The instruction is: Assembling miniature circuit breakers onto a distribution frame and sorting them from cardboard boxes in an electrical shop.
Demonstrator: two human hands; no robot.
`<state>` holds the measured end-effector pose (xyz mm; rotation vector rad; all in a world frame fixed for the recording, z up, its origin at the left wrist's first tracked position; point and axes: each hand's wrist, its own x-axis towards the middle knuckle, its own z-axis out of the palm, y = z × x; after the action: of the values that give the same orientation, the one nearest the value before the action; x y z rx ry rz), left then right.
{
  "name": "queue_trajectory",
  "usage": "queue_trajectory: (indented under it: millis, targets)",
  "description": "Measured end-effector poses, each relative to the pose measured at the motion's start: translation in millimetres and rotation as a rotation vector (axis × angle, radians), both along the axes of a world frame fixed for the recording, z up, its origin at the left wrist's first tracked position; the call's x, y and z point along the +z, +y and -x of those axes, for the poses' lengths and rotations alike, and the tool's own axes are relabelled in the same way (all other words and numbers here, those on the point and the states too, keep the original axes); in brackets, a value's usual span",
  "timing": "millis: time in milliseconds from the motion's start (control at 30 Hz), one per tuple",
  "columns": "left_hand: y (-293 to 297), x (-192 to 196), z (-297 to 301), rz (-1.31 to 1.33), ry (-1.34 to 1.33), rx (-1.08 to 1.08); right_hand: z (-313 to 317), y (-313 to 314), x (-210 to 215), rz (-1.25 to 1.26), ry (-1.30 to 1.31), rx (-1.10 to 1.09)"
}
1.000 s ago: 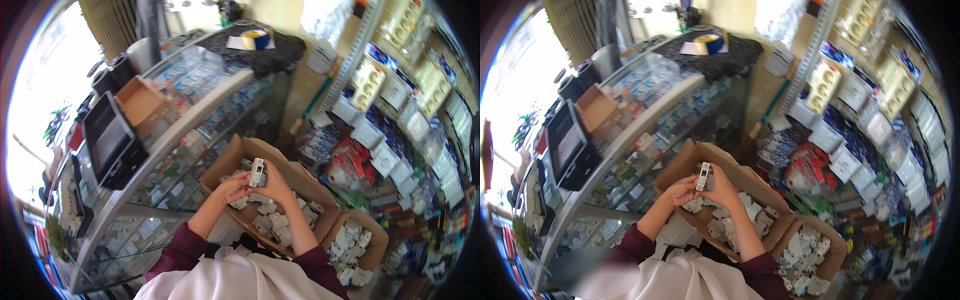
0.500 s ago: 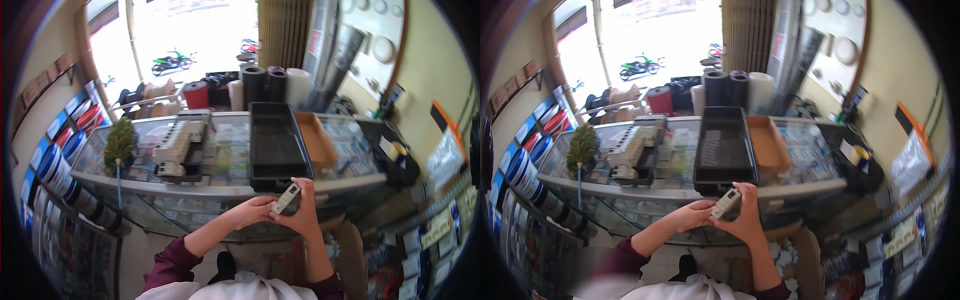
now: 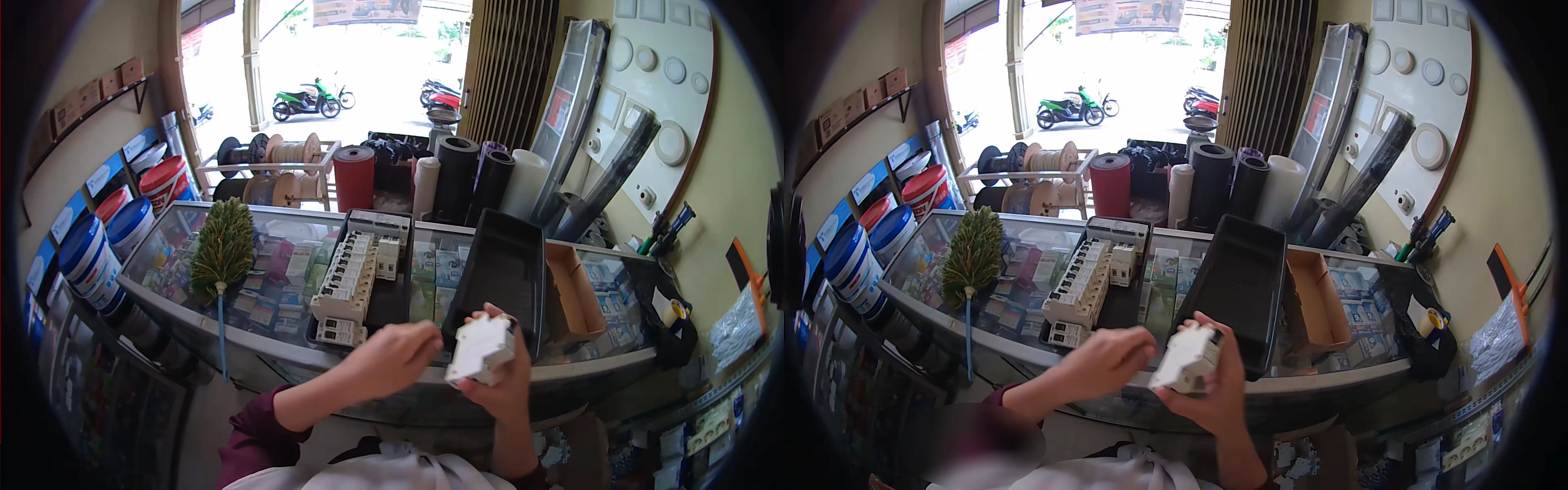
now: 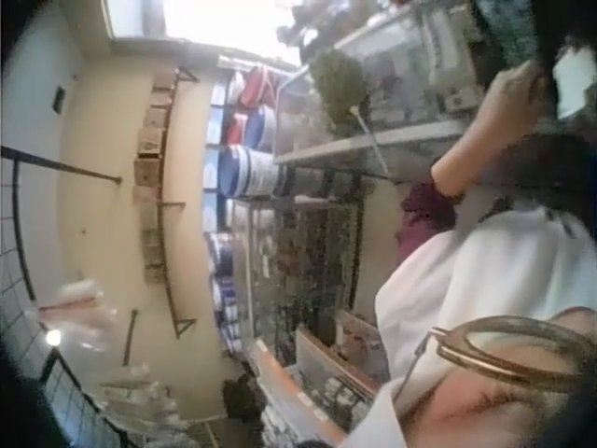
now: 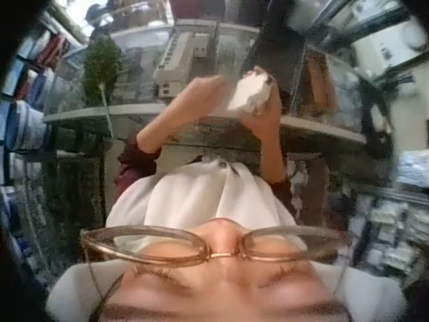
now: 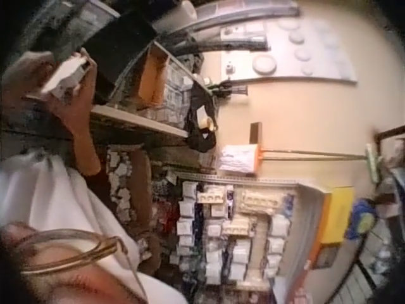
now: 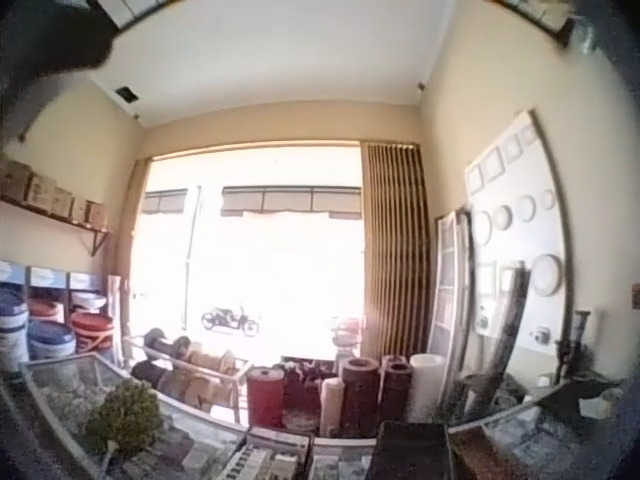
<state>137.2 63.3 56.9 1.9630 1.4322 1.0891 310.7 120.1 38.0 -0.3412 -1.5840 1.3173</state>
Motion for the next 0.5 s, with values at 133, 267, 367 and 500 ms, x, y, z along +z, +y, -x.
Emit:
queue_trajectory:
  millis: [133,267,367,500]
  targets:
    - [15,4,48,-0.201,0.031,0.179,60,14,-22,-0.008,-0.002,0.009]
    - [15,22,85,-0.024,0.004,0.239,75,14,-22,-0.274,-0.275,-0.342]
    - [22,24,113,-0.061,-0.038,0.249,70,5,-19,-0.256,-0.33,-0.45]
    - [29,25,134,-0.045,-0.069,0.243,63,-1,-21,-0.044,-0.139,-0.532]
